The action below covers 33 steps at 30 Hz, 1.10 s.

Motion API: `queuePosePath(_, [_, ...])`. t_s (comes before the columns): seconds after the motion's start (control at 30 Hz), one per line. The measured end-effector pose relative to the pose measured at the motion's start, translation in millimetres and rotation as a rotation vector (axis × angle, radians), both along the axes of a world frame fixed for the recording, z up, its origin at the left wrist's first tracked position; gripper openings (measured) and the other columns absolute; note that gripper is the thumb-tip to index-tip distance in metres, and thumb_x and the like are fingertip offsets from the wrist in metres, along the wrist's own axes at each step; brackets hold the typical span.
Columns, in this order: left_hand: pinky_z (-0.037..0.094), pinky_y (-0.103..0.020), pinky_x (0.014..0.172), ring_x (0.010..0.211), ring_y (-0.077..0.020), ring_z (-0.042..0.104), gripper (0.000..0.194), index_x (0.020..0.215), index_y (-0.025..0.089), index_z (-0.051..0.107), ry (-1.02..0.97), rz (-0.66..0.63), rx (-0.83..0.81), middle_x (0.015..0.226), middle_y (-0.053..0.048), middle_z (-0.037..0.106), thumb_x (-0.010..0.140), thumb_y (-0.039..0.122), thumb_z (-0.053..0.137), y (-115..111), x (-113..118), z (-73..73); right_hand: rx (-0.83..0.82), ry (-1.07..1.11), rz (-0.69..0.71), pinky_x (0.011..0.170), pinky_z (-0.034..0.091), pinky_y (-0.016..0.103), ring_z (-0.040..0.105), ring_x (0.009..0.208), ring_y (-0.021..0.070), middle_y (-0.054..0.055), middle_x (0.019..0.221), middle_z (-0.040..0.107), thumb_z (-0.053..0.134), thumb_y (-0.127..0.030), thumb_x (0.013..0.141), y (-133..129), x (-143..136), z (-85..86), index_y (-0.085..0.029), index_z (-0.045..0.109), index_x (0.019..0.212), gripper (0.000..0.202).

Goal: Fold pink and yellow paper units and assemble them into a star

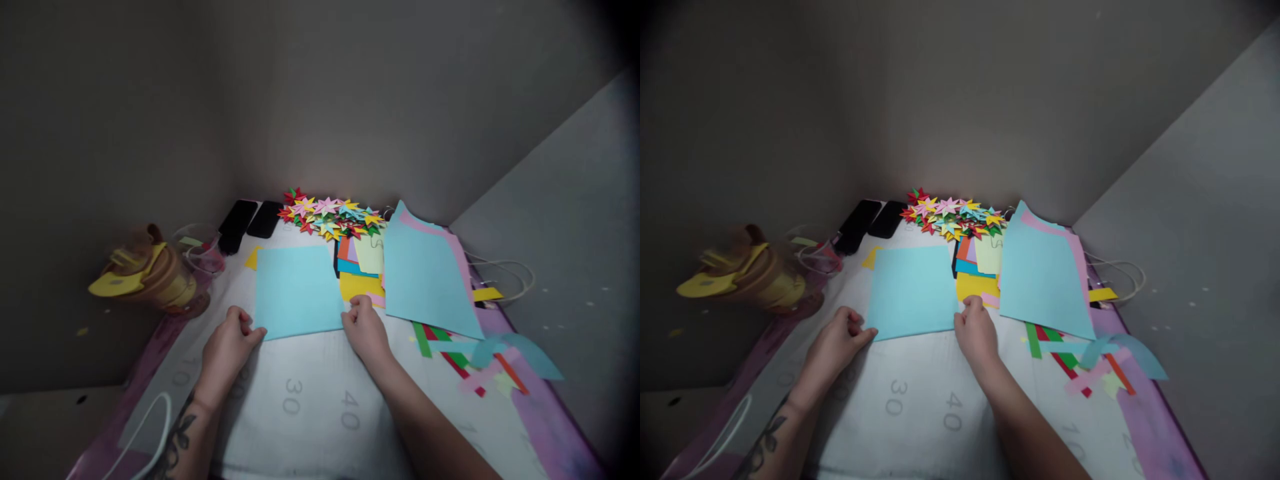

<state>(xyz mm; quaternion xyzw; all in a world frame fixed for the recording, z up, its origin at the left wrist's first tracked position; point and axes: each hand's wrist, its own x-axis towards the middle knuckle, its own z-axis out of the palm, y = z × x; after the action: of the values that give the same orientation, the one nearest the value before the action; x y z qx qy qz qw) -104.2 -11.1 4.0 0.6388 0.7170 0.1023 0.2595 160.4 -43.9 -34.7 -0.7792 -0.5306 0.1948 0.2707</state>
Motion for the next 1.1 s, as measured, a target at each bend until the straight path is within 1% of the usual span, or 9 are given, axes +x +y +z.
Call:
queuePosePath(0.17, [0.035, -0.025, 0.055, 0.066, -0.0174, 0.057, 0.024, 0.09, 0.022, 0.049, 0.029, -0.069, 0.061, 0.073, 0.001, 0.059, 0.076, 0.039, 0.057, -3, -3, -3.7, 0.0, -0.007, -0.003, 0.055, 0.036, 0.027, 0.057, 0.065, 0.0198, -0.001, 0.066, 0.057, 0.044, -0.02, 0.076, 1, 0, 0.1, -0.019, 0.041, 0.098, 0.022])
queuePosePath(0.37, [0.04, -0.038, 0.085, 0.107, -0.0272, 0.048, 0.03, 0.106, 0.032, 0.067, 0.127, -0.477, 0.33, 0.117, -0.007, 0.056, 0.082, 0.021, 0.053, 4, -13, -15.5, 0.004, -0.022, 0.007, 0.057, 0.038, 0.026, 0.058, 0.068, 0.0189, 0.0, 0.071, 0.058, 0.044, -0.021, 0.077, -1, -2, -0.8, -0.018, 0.043, 0.1, 0.024])
queuePosePath(0.53, [0.04, -0.044, 0.087, 0.115, -0.033, 0.041, 0.031, 0.111, 0.036, 0.067, 0.242, -0.509, 0.325, 0.137, -0.007, 0.046, 0.083, 0.029, 0.055, 7, -20, -12.6, 0.013, -0.013, -0.005, 0.058, 0.04, 0.027, 0.058, 0.07, 0.0202, 0.0, 0.068, 0.058, 0.044, -0.022, 0.078, -2, 2, -3.8, -0.017, 0.044, 0.103, 0.025])
queuePosePath(0.63, [0.039, -0.046, 0.088, 0.117, -0.0342, 0.041, 0.032, 0.114, 0.036, 0.065, 0.268, -0.507, 0.3, 0.139, -0.009, 0.044, 0.086, 0.03, 0.051, 6, -20, -9.1, 0.061, -0.088, 0.023, 0.067, 0.044, 0.033, 0.057, 0.077, 0.023, 0.005, 0.075, 0.061, 0.046, -0.024, 0.08, -3, -3, 11.5, -0.015, 0.048, 0.103, 0.024])
queuePosePath(0.73, [0.039, -0.047, 0.089, 0.118, -0.0346, 0.041, 0.032, 0.114, 0.038, 0.064, 0.264, -0.496, 0.272, 0.139, -0.008, 0.045, 0.084, 0.032, 0.053, 6, -18, -8.0, 0.245, -0.306, -0.006, 0.089, 0.038, 0.047, 0.05, 0.104, 0.031, 0.016, 0.104, 0.06, 0.051, -0.031, 0.083, -7, -34, 39.4, -0.014, 0.055, 0.105, 0.028])
queuePosePath(0.83, [0.04, -0.046, 0.089, 0.12, -0.0343, 0.041, 0.033, 0.113, 0.037, 0.065, 0.265, -0.481, 0.234, 0.141, -0.007, 0.044, 0.082, 0.029, 0.054, 7, -18, -7.7, 0.311, -0.292, 0.4, 0.104, 0.027, 0.048, 0.04, 0.122, 0.0294, 0.015, 0.127, 0.053, 0.049, -0.037, 0.087, -14, -87, 56.7, -0.015, 0.051, 0.122, 0.041])
queuePosePath(0.93, [0.041, -0.047, 0.089, 0.121, -0.0354, 0.041, 0.034, 0.111, 0.033, 0.067, 0.281, -0.484, 0.185, 0.143, -0.008, 0.041, 0.081, 0.025, 0.053, 9, -19, -6.5, 0.136, -0.19, 0.766, 0.109, 0.024, 0.046, 0.018, 0.139, 0.0311, 0.018, 0.15, 0.026, 0.045, -0.052, 0.086, -19, -133, 48.5, -0.006, 0.029, 0.141, 0.074])
queuePosePath(1.0, [0.041, -0.046, 0.09, 0.121, -0.035, 0.041, 0.036, 0.115, 0.033, 0.065, 0.271, -0.496, 0.187, 0.143, -0.009, 0.041, 0.082, 0.026, 0.052, 10, -20, -5.7, -0.015, -0.136, 0.797, 0.111, 0.021, 0.047, 0.012, 0.14, 0.0327, 0.022, 0.152, 0.014, 0.043, -0.058, 0.085, -22, -146, 35.2, 0.001, 0.017, 0.144, 0.087])
queuePosePath(1.1, [0.041, -0.044, 0.09, 0.12, -0.0323, 0.042, 0.038, 0.119, 0.035, 0.061, 0.258, -0.508, 0.228, 0.142, -0.008, 0.042, 0.083, 0.027, 0.053, 9, -20, -5.2, -0.134, -0.133, 0.787, 0.113, 0.012, 0.048, 0.002, 0.142, 0.0323, 0.021, 0.153, 0.005, 0.043, -0.06, 0.084, -27, -134, 20.2, 0.0, 0.016, 0.145, 0.089])
